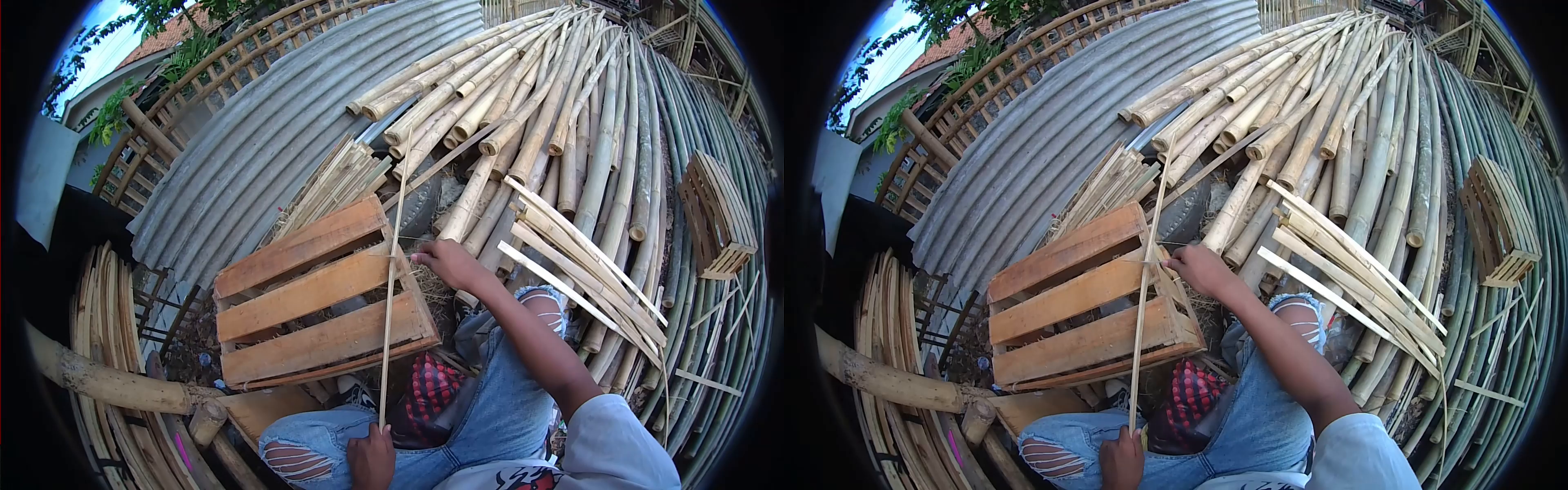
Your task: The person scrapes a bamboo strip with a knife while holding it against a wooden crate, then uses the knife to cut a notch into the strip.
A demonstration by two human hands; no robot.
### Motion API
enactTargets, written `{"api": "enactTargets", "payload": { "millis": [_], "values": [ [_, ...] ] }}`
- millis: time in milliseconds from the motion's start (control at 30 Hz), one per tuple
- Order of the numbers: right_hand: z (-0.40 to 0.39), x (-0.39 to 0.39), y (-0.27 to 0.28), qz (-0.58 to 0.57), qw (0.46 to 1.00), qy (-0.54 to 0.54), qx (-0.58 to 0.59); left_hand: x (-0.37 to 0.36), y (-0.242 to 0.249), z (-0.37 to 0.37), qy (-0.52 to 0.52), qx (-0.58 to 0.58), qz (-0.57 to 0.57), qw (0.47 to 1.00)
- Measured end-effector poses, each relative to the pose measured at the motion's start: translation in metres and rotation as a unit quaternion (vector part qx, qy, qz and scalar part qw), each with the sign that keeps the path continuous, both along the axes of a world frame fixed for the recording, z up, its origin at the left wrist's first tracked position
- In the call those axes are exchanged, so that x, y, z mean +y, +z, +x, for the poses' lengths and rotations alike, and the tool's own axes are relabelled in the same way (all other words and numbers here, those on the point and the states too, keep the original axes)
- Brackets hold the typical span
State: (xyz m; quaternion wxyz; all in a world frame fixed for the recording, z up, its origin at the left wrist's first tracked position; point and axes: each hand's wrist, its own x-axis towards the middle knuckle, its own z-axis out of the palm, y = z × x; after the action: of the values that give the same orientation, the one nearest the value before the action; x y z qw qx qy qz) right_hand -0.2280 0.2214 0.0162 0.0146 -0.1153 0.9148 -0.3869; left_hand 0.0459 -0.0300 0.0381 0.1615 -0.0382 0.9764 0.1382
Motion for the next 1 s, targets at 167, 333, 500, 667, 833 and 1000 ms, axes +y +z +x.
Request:
{"api": "enactTargets", "payload": {
  "millis": [167, 333, 500, 667, 833, 1000],
  "values": [
    [0.002, -0.003, 0.002, -0.014, 0.999, 0.021, -0.041, -0.001, 0.012, -0.012, 0.015, 0.004, 0.019, 1.0],
    [0.003, -0.002, 0.001, -0.008, 0.999, 0.03, -0.017, -0.003, 0.013, -0.079, 0.01, -0.005, 0.174, 0.985],
    [0.007, 0.001, 0.011, -0.004, 0.999, 0.032, -0.025, 0.007, 0.003, -0.137, 0.033, -0.105, 0.25, 0.962],
    [0.007, 0.003, -0.006, 0.063, 0.997, 0.029, -0.032, 0.022, -0.036, -0.139, 0.089, -0.11, 0.315, 0.938],
    [0.006, 0.0, -0.012, 0.074, 0.996, 0.044, -0.017, 0.043, -0.042, -0.124, 0.071, 0.011, 0.299, 0.952],
    [0.006, -0.002, -0.012, 0.105, 0.994, 0.021, -0.01, 0.04, -0.03, -0.125, 0.077, -0.042, 0.321, 0.943]
  ]
}}
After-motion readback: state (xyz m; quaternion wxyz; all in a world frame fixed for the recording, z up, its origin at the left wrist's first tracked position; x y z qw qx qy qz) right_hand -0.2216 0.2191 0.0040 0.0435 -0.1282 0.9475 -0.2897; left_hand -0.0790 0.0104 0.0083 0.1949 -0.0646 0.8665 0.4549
